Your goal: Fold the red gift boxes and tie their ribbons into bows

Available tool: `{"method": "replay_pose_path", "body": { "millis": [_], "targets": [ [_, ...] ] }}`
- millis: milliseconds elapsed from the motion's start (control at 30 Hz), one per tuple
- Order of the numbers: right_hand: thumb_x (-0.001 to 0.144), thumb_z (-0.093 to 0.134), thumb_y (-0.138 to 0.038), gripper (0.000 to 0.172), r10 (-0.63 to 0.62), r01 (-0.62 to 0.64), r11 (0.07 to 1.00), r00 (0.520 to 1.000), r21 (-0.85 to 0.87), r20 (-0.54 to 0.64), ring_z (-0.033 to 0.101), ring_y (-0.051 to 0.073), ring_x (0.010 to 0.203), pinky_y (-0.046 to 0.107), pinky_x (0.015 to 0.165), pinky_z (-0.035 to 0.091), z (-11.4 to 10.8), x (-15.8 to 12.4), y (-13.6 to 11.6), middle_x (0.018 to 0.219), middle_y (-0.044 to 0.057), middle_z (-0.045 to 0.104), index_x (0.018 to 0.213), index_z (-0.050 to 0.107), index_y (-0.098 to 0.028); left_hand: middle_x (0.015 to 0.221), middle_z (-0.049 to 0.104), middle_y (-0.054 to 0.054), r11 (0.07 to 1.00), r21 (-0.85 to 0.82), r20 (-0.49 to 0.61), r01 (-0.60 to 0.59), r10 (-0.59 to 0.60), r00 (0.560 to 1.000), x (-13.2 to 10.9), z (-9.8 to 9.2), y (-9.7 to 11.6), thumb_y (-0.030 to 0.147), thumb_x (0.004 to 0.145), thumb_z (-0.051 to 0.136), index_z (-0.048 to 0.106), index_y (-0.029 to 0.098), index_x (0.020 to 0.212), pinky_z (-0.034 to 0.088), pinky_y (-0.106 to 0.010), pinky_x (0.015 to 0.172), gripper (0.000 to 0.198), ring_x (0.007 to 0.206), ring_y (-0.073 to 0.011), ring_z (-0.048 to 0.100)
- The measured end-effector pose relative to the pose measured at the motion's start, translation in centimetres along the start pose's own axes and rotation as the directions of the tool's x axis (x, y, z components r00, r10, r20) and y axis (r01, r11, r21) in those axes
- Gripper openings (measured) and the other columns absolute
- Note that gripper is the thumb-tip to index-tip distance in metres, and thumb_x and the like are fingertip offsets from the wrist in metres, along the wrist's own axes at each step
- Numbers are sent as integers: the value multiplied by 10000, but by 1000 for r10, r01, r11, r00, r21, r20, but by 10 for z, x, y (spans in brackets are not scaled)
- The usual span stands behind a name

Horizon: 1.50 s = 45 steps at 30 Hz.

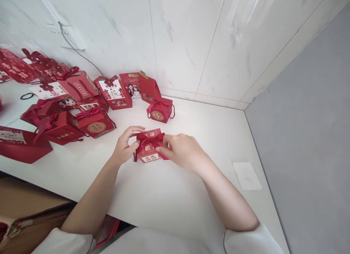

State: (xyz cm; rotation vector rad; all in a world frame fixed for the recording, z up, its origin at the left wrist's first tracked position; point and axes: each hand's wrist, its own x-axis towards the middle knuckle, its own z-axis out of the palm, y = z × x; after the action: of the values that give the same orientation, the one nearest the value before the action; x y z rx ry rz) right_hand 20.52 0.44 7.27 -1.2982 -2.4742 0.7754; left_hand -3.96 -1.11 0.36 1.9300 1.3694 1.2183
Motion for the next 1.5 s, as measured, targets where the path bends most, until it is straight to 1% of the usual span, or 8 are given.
{"method": "replay_pose_path", "body": {
  "millis": [100,233,367,633,900,1100,1333,1500],
  "targets": [
    [925,521,-447,200,53,-33,965,996,259,-69,622,176,695,307,600,446,-6,14,19,828,1,698,888,600,-267,1250,593,-60,994,-32,0,100,-100,995,2,-4,-6,156,829,494,578,232,1089,441,-444,1058,283,1241,-234,533],
    [902,572,-479,275,-82,33,794,995,608,52,602,209,1108,365,905,484,7,39,42,1184,35,655,1058,623,-258,1352,520,-75,976,-90,57,197,-193,980,2,-6,-9,276,859,566,577,232,1018,386,-481,1093,165,1291,-258,488],
    [858,643,-477,254,-118,-19,671,984,741,132,575,242,1192,418,1011,437,23,52,51,1277,46,623,893,640,-226,1363,507,-81,944,-209,55,255,-249,967,3,-5,-8,304,842,610,565,217,914,403,-475,1073,121,1286,-276,490],
    [859,653,-518,304,-163,39,632,983,774,84,360,269,1431,455,1133,317,25,52,51,1509,60,445,832,733,-226,1416,467,-106,892,-405,227,200,-114,967,2,-10,-6,359,837,628,592,189,809,447,-407,1006,175,1351,-318,407],
    [781,759,-465,243,-243,133,700,968,702,60,251,268,1483,488,1162,271,29,53,54,1539,49,386,779,703,-229,1346,535,-87,905,-315,182,287,-240,954,3,-8,-3,389,880,618,558,163,614,480,-365,935,354,1243,-278,507],
    [873,654,-484,293,-272,76,642,953,763,134,358,266,1430,458,1110,364,30,53,51,1539,42,387,764,704,-216,1363,544,-85,873,-349,281,340,-249,927,3,-7,-3,410,879,622,694,164,677,500,-372,882,326,1090,-261,608],
    [889,625,-505,278,-270,21,647,941,762,204,438,253,1358,452,1122,360,36,53,50,1486,38,406,895,730,-248,1220,599,-73,843,-386,200,375,-320,926,4,-5,-7,392,815,702,527,140,515,512,-329,796,429,984,-215,616],
    [890,610,-528,304,-239,-8,694,941,720,241,470,247,1307,447,1125,349,34,52,50,1401,53,449,921,723,-247,1215,583,-77,842,-353,254,407,-332,908,4,-9,-10,406,796,719,621,153,607,537,-322,770,331,984,-216,619]
  ]
}}
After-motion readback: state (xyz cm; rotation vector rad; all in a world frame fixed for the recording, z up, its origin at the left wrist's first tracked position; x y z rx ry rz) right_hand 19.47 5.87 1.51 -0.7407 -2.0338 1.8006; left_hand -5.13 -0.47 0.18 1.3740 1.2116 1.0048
